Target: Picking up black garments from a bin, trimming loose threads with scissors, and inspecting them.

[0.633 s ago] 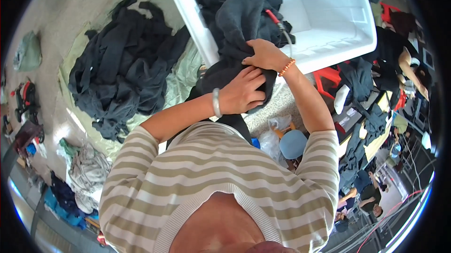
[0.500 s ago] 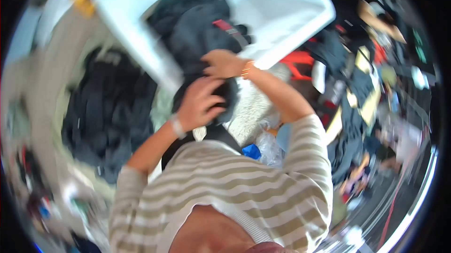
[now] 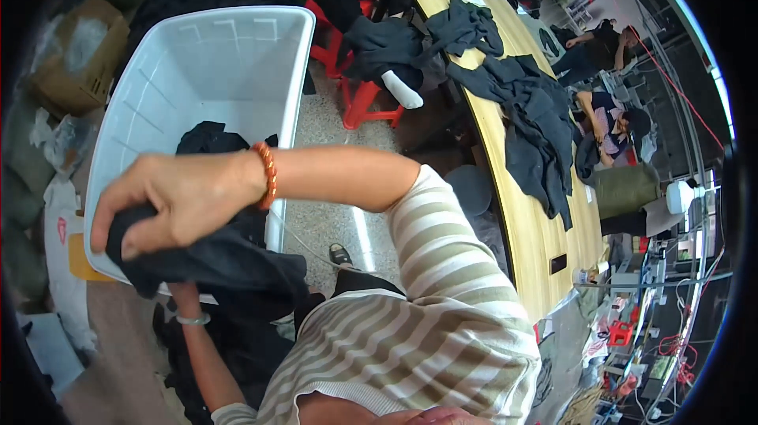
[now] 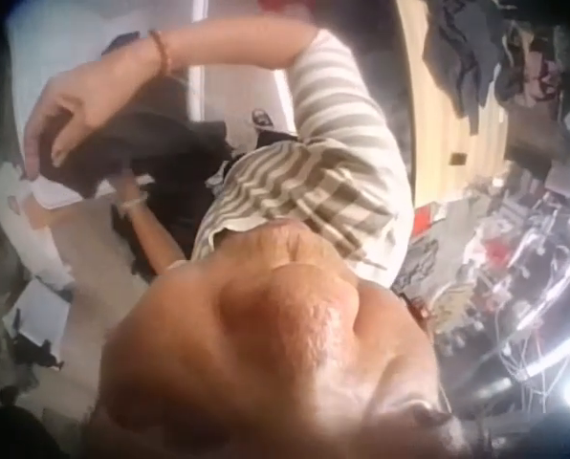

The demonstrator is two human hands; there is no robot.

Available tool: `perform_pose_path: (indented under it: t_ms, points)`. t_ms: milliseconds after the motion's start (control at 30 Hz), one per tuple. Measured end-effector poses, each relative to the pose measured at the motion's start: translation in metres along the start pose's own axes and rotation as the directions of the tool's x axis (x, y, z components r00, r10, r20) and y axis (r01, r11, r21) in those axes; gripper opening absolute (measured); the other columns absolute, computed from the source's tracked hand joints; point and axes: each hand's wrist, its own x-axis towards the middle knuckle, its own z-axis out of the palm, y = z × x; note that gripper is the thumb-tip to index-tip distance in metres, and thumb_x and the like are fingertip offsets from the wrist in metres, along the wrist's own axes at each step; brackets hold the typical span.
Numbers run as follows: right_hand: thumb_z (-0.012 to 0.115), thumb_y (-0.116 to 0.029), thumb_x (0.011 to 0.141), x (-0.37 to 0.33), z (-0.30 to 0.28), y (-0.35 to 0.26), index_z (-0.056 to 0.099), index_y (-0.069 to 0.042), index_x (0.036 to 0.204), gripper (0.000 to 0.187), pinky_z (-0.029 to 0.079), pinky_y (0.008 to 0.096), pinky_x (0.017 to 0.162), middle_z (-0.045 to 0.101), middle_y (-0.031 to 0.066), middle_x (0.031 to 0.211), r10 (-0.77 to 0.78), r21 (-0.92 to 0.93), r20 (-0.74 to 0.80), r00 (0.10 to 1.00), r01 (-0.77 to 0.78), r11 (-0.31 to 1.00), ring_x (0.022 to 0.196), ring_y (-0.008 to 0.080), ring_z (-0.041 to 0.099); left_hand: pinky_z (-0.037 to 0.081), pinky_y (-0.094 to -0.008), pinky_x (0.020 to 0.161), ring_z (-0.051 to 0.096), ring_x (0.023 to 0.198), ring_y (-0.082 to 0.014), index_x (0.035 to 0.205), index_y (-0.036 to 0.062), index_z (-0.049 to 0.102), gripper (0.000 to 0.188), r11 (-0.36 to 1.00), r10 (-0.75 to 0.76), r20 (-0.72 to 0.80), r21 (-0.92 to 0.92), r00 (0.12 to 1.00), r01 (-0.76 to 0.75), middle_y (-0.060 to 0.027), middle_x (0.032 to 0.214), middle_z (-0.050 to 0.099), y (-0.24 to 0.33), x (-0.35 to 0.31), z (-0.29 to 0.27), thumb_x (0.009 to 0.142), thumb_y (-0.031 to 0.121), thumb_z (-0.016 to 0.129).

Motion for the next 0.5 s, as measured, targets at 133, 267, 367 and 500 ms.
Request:
perform_pose_path:
  t_ms: [133, 267, 367, 500]
  points:
    - [0.063, -0.006, 0.080, -0.010, -0.038, -0.011, 0.063, -0.002, 0.112, 0.032, 0.049, 0.0305, 0.085, 0.066, 0.0122, 0.104, -0.096, -0.235, -0.051, 0.994, 0.081, 0.968, 0.096, 0.0195, 0.063, 0.032, -0.0354, 0.108, 0.047, 0.122, -0.0278, 0.137, -0.0065, 0.037, 0.065, 0.883, -0.309, 0.045, -0.357, 0.950, 0.305, -0.0171, 0.139, 0.043, 0.195, -0.023, -0.040, 0.090, 0.031, 0.061]
    - [0.063, -0.009, 0.071, -0.012, -0.063, -0.028, 0.063, -0.007, 0.114, 0.043, 0.051, 0.0366, 0.075, 0.066, 0.0159, 0.089, 0.046, -0.588, -0.138, 0.989, -0.119, 0.800, 0.082, 0.0286, 0.064, 0.038, -0.0364, 0.103, 0.049, 0.121, -0.0277, 0.134, -0.0086, 0.040, 0.083, 0.909, -0.197, -0.098, -0.390, 0.976, 0.144, -0.0209, 0.133, 0.049, 0.244, -0.009, -0.124, 0.081, 0.053, 0.057]
    - [0.064, -0.010, 0.067, 0.000, -0.080, 0.003, 0.065, -0.008, 0.110, 0.043, 0.051, 0.0395, 0.076, 0.066, 0.0156, 0.082, -0.141, -0.734, -0.231, 0.963, -0.078, 0.674, 0.081, 0.0303, 0.065, 0.033, -0.0382, 0.107, 0.049, 0.122, -0.0317, 0.135, -0.0080, 0.040, 0.101, 0.747, 0.540, -0.146, 0.537, 0.829, -0.392, -0.0239, 0.130, 0.051, 0.308, -0.040, -0.164, 0.074, 0.070, 0.058]
    - [0.068, -0.019, 0.072, 0.010, -0.106, 0.007, 0.063, -0.008, 0.114, 0.043, 0.051, 0.0368, 0.086, 0.065, 0.0149, 0.111, 0.137, -0.757, -0.408, 0.903, -0.418, 0.501, 0.098, 0.0304, 0.064, 0.045, -0.0360, 0.095, 0.059, 0.109, -0.0284, 0.123, -0.0067, 0.054, 0.055, 0.223, 0.836, 0.105, 0.831, 0.539, -0.509, -0.0208, 0.122, 0.060, 0.389, -0.045, -0.192, 0.090, 0.037, 0.057]
